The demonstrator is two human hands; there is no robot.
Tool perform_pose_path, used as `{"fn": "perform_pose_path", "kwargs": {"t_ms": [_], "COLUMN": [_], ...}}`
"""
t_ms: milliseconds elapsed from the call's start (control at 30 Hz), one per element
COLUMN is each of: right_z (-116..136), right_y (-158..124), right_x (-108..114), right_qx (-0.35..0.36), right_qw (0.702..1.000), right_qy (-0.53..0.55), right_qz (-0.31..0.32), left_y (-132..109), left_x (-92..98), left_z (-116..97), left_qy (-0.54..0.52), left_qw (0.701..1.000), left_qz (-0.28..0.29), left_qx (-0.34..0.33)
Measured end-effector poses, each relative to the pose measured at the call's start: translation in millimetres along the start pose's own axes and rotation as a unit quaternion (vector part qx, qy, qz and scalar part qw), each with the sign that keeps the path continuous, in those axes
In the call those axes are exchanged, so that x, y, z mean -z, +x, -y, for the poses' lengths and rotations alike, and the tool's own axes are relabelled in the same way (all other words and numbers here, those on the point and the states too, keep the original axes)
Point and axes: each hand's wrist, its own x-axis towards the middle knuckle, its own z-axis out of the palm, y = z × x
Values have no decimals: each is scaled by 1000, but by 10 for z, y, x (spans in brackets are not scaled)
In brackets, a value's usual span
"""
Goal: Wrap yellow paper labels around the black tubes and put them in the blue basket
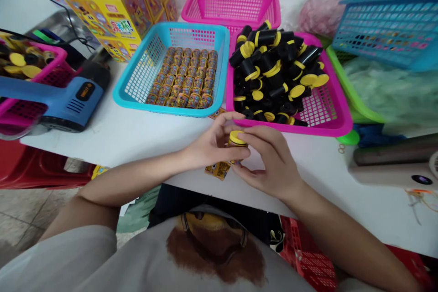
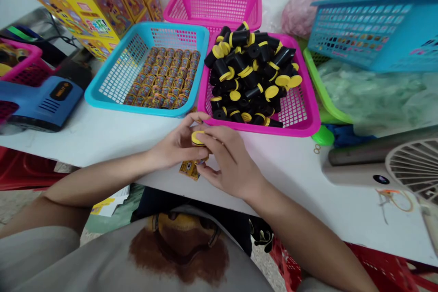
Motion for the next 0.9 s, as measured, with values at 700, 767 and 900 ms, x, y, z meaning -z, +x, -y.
{"fn": "perform_pose_path", "kwargs": {"t_ms": [700, 767, 900], "right_z": [18, 15, 11], "right_y": [-8, -32, -71], "right_x": [-115, -120, -132], "right_qx": [20, 44, 64], "right_qw": [999, 997, 995], "right_qy": [0, -41, -72], "right_qz": [-29, -38, -22], "left_y": [-54, -67, -90], "left_x": [14, -11, -70], "left_z": [29, 65, 102], "left_qy": [131, 158, 223], "left_qw": [988, 985, 968], "left_qz": [72, 45, -20], "left_qx": [-33, -58, -117]}}
